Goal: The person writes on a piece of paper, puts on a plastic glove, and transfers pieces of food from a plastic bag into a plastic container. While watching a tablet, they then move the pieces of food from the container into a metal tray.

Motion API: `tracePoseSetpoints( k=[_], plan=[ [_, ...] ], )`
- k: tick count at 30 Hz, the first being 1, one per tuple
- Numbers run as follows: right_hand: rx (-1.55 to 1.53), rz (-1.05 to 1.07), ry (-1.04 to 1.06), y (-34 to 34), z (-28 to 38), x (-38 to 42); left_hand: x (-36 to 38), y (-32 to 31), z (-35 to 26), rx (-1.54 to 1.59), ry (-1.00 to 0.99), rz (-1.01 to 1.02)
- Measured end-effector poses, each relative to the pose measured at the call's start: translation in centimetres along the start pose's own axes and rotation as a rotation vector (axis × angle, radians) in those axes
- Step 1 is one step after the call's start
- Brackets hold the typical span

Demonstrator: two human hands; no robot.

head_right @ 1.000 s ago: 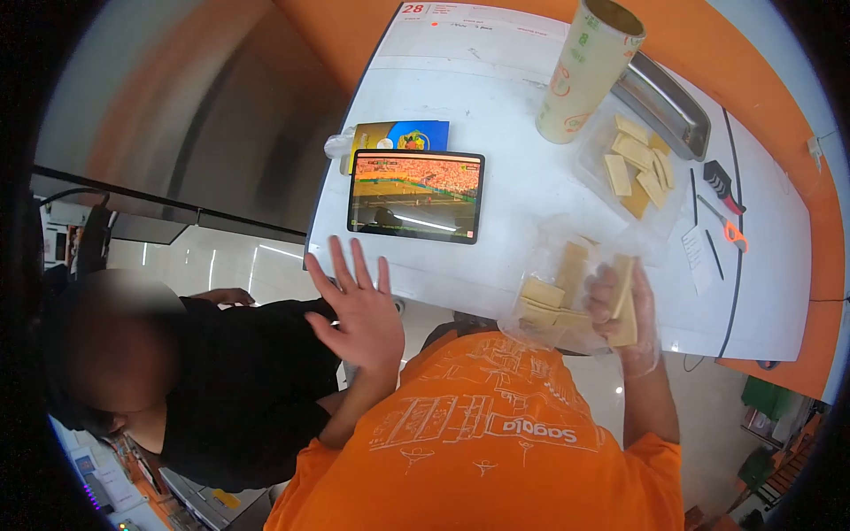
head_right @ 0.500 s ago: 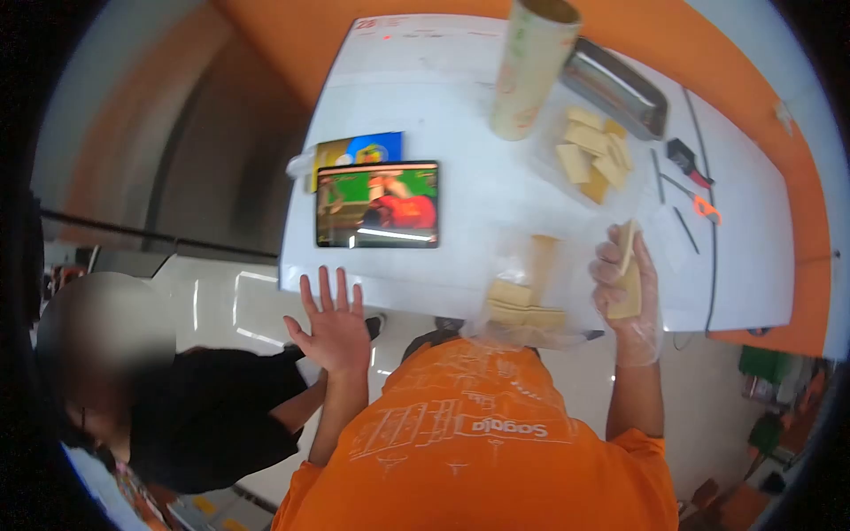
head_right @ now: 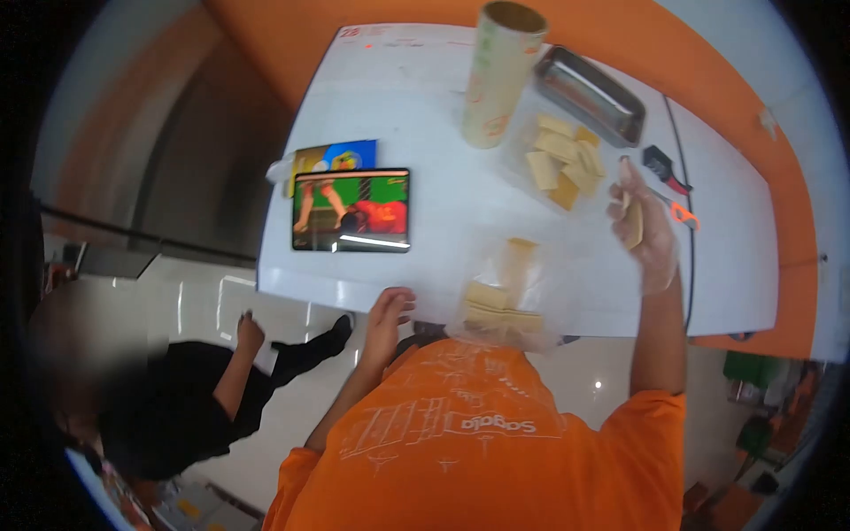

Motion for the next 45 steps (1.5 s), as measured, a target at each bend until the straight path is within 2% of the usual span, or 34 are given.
tracePoseSetpoints(
  k=[1,4,5,7,8,10,11,13,14,16,17,18,20,23,28,34,36,40,42,43,45],
  plan=[
    [0.112,-0.046,0.063,0.2,0.1,-1.2,0.0,-0.2,0.1,-0.014,-0.044,0.01],
    [0.834,-0.182,0.03,-0.8,1.0,-5.1,-0.2,0.2,1.0,-0.057,-0.108,0.0],
    [0.832,-0.169,0.025,0.8,0.5,-7.4,-0.3,0.5,1.4,-0.081,-0.125,0.002],
    [1.167,-0.057,0.346,3.9,-1.7,-11.8,-0.8,1.5,2.9,-0.089,-0.166,-0.038],
    [1.167,-0.053,0.346,4.0,-2.2,-12.4,-0.8,1.8,3.0,-0.093,-0.208,-0.067],
    [1.416,0.032,0.649,3.8,-2.7,-13.0,-0.3,2.3,3.1,-0.132,-0.233,-0.102],
    [1.419,0.03,0.649,2.5,-2.3,-12.3,-0.1,2.5,2.9,-0.167,-0.24,-0.149],
    [1.553,-0.047,0.377,-1.6,-1.7,-10.0,0.3,2.8,2.8,-0.229,-0.282,-0.208],
    [1.557,-0.054,0.377,-2.2,-1.9,-9.9,0.3,2.9,3.1,-0.226,-0.283,-0.202],
    [1.662,-0.028,0.528,-2.8,-1.9,-10.3,0.2,3.1,3.7,-0.292,-0.362,-0.232],
    [1.654,0.027,0.627,-2.3,-2.1,-11.1,0.6,2.9,2.8,-0.266,-0.262,-0.214],
    [1.661,0.016,0.624,-1.8,-2.5,-11.8,0.9,2.8,2.1,-0.261,-0.262,-0.202],
    [1.824,-0.014,0.784,-1.9,-2.8,-12.0,0.9,2.3,1.5,-0.34,-0.217,-0.217],
    [1.996,-0.044,0.862,-2.2,-3.2,-11.9,0.5,2.3,2.1,-0.375,-0.307,-0.182],
    [1.891,-0.065,0.873,-3.0,-2.1,-10.6,0.0,2.1,2.0,-0.407,-0.365,-0.171],
    [1.545,-0.216,1.011,-1.8,-1.6,-12.1,-0.1,1.7,1.1,-0.414,-0.393,-0.146],
    [1.466,-0.197,0.866,-2.5,-1.4,-12.4,-0.2,1.6,1.0,-0.409,-0.396,-0.132],
    [1.487,-0.164,0.843,-5.4,-1.6,-13.1,-0.6,1.5,1.1,-0.439,-0.428,-0.12],
    [1.615,-0.03,0.75,-7.1,-1.9,-13.2,-0.9,1.6,1.1,-0.52,-0.485,-0.102],
    [1.612,-0.03,0.751,-8.2,-1.9,-12.8,-1.0,1.8,1.3,-0.523,-0.486,-0.103],
    [1.898,0.025,0.621,-9.9,-2.1,-12.1,-1.3,2.0,1.8,-0.518,-0.546,-0.099]
  ],
)
Point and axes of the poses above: each hand's wrist, its own x-axis away from the middle knuckle, its own y-axis out of the back of the hand, z = x × y, the point moved 1 cm from there along -x, towards the middle knuckle, and after that the axes turned 5 degrees about -z, right-handed, at the moved point
